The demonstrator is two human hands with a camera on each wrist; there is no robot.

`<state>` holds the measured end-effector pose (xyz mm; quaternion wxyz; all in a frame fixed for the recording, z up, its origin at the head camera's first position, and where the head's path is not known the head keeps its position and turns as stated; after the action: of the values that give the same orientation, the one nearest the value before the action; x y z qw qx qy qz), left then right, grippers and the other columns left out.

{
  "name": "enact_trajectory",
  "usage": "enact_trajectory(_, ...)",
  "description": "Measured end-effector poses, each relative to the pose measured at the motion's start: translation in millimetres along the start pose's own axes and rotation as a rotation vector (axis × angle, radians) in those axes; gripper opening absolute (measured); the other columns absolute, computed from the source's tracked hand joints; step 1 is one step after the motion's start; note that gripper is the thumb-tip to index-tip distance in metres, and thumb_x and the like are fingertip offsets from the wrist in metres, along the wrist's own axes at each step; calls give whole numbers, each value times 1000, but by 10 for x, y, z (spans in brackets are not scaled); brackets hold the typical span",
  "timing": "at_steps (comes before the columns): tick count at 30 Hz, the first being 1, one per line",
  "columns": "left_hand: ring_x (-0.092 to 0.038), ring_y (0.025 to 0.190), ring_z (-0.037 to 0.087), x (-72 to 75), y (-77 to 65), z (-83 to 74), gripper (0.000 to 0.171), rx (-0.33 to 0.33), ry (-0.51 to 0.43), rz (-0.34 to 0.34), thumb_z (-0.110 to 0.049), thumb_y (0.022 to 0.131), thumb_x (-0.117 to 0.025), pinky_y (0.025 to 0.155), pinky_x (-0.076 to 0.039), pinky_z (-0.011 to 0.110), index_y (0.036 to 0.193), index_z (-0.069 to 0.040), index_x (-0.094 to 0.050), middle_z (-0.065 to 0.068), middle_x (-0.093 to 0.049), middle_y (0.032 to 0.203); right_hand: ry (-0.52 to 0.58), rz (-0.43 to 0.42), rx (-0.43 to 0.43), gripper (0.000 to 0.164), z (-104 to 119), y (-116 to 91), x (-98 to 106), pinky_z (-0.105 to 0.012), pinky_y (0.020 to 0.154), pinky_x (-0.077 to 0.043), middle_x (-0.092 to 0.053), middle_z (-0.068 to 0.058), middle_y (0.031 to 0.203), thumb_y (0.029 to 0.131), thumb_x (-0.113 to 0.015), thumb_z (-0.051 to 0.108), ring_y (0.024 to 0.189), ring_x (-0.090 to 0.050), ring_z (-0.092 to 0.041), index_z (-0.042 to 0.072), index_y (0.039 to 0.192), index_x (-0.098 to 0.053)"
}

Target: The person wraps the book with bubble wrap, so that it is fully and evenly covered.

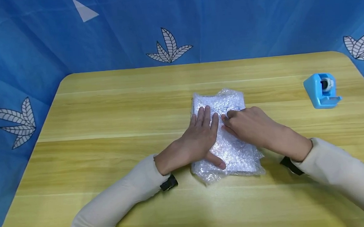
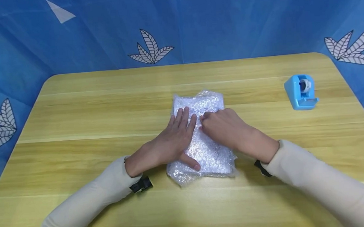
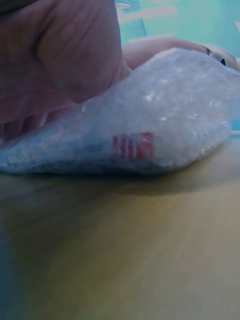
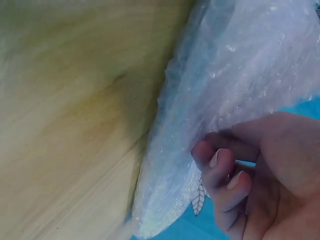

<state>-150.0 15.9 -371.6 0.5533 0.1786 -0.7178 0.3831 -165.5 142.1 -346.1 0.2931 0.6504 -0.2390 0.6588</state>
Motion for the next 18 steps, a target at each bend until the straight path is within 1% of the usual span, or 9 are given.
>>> enact_trajectory(3, 0, 154, 51, 13, -27, 22, 144, -5, 11, -11, -87, 73, -66, 124, -14, 57, 162, 9, -6, 39, 3, 164, 11, 20, 0, 25, 14, -5, 5, -36, 43, -52, -73, -14, 89, 98, -71, 12, 51, -56, -18, -7, 114, -76)
enact_trajectory(6, 0, 154, 50, -6, -26, 14, 143, -12, 8, -10, -87, 74, -64, 124, -14, 55, 163, 8, -5, 39, 4, 164, 35, 42, -18, 33, 11, -78, -10, -37, 45, -53, -72, -17, 99, 98, -72, 13, 52, -56, -19, -6, 125, -72)
enact_trajectory(10, 3, 154, 49, -21, -21, 12, 143, -10, -7, -2, -87, 73, -65, 125, -12, 55, 163, 7, -4, 38, 6, 164, 20, 9, -18, 42, 37, -213, 3, -34, 43, -49, -70, -20, 104, 97, -74, 15, 55, -59, -20, -3, 134, -68)
enact_trajectory(12, 4, 154, 49, -19, -18, 8, 143, -10, -11, -2, -87, 73, -65, 125, -11, 55, 163, 7, -4, 38, 7, 164, 10, -23, 2, 43, 62, -285, 13, -32, 41, -48, -69, -20, 106, 95, -76, 14, 62, -64, -23, -1, 135, -68)
enact_trajectory(14, 3, 154, 49, -11, -17, 6, 144, -9, -2, -6, -87, 73, -65, 125, -12, 55, 163, 7, -5, 38, 5, 164, 14, -48, 30, 45, 82, -337, 17, -33, 43, -52, -69, -20, 111, 94, -78, 12, 75, -69, -27, 0, 136, -68)
enact_trajectory(17, 1, 154, 50, 1, -21, 8, 144, -5, 12, -13, -87, 73, -66, 125, -13, 55, 163, 7, -6, 38, 3, 164, 45, -56, 70, 46, 91, -369, 14, -37, 53, -59, -66, -20, 123, 93, -78, 9, 95, -70, -33, 1, 137, -67)
enact_trajectory(18, 0, 154, 50, 4, -20, 9, 143, -5, 17, -18, -87, 73, -66, 125, -14, 55, 163, 7, -6, 38, 2, 165, 52, -53, 82, 46, 90, -371, 10, -39, 57, -61, -65, -20, 127, 93, -78, 8, 99, -70, -34, 0, 137, -67)
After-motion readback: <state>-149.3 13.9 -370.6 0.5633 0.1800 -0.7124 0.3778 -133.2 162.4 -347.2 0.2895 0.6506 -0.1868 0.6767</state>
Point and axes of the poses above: each hand's wrist, its own y-axis towards the middle knuckle, its own x-axis out of the back of the hand, z = x × y, the point moved 5 cm from there along y, towards the middle knuckle
